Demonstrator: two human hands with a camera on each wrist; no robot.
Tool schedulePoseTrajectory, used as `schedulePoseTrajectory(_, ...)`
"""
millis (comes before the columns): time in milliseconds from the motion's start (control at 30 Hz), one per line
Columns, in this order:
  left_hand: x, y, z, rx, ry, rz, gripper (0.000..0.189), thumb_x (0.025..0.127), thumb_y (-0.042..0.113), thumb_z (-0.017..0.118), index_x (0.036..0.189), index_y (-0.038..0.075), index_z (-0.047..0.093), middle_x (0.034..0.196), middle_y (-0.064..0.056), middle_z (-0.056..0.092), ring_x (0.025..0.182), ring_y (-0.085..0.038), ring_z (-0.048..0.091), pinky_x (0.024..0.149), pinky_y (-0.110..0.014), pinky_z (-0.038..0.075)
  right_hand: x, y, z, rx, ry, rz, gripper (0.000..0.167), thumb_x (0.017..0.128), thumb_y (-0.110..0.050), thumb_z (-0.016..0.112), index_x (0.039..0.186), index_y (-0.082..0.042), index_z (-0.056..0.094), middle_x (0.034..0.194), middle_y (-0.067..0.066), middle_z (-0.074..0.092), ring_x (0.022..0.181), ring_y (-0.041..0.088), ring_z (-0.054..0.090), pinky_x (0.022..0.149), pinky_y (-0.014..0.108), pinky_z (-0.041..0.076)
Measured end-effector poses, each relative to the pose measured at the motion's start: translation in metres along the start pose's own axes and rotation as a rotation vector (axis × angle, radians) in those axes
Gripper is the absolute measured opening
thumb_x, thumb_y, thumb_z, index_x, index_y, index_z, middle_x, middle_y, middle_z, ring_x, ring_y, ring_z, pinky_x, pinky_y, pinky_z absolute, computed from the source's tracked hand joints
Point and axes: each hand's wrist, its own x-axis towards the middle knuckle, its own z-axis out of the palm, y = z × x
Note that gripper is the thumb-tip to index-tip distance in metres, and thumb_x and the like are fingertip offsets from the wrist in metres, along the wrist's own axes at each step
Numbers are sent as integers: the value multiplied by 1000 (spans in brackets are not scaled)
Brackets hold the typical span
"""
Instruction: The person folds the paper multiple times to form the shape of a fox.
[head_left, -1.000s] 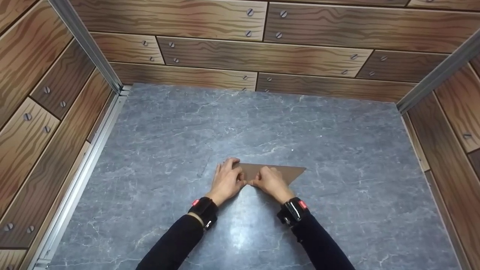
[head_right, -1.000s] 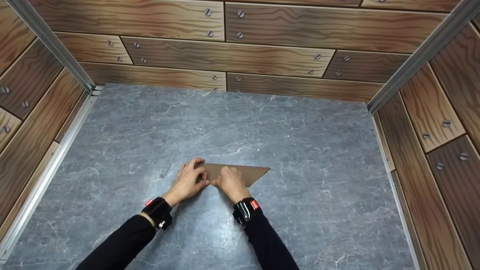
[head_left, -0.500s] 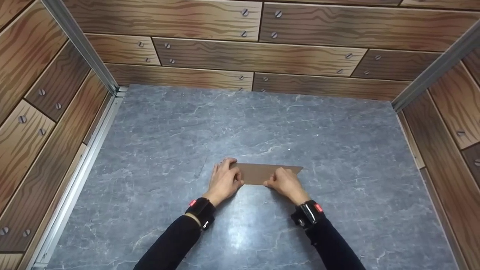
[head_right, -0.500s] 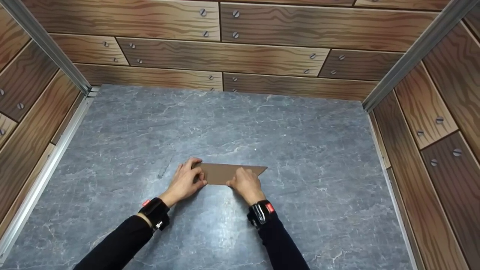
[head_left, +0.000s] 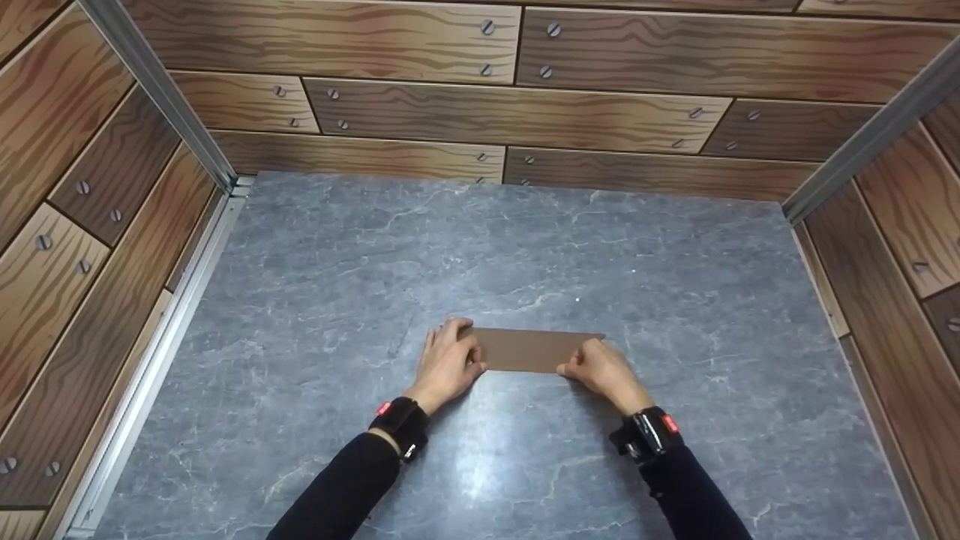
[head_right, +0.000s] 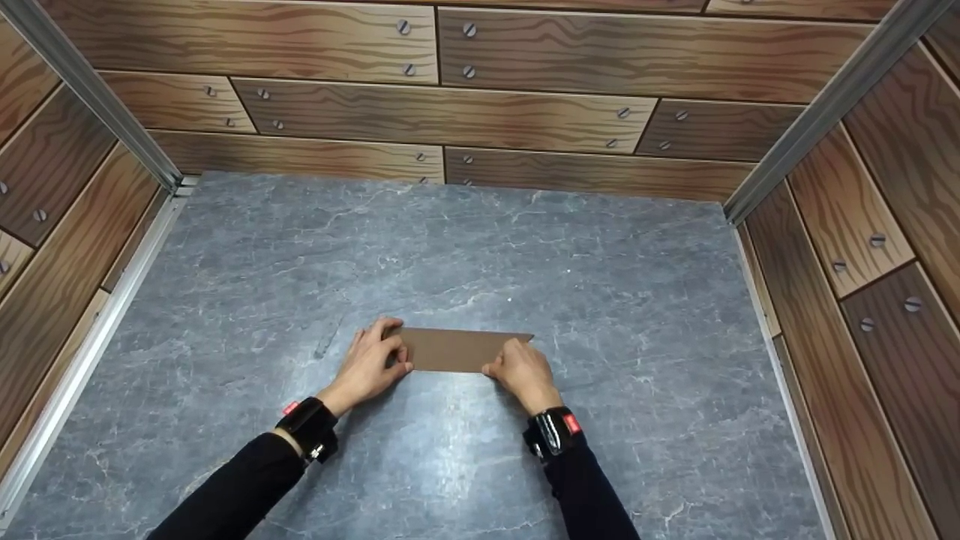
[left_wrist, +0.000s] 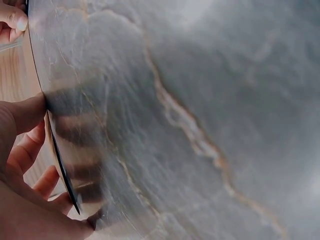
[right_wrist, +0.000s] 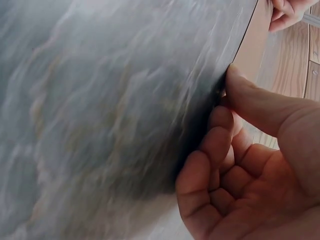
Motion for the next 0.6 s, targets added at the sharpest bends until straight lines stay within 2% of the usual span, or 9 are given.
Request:
schedulePoseTrajectory(267,0,0,1,-7,-7,-17,21,86,18,82,82,14,62,147,-16,51,145,-40,40,118,-70,20,-2,9,-5,-20,0,6,37,89,-22,79,59,-15,57,57,-8,48,54,11,44,55,28,36)
schedulePoseTrajectory(400,-1,0,3,5,-1,4,20,89,19,80,103,12,68,146,-17,51,146,-45,37,118,-70,20,-2,11,-5,-18,11,-5,35,88,-22,79,61,-14,59,60,-7,51,56,12,46,57,29,38)
schedulePoseTrajectory(500,-3,-1,3,17,-9,18,34,93,21,78,125,16,69,147,-18,51,147,-45,36,118,-71,20,-3,14,-4,-11,54,-26,32,89,-21,79,65,-13,61,64,-6,54,61,13,49,62,31,42)
schedulePoseTrajectory(600,-5,0,2,54,-35,27,41,96,23,75,136,20,67,150,-18,49,148,-43,34,118,-71,20,-5,14,0,-4,111,-44,29,92,-21,77,69,-12,62,67,-5,55,62,14,50,64,33,44)
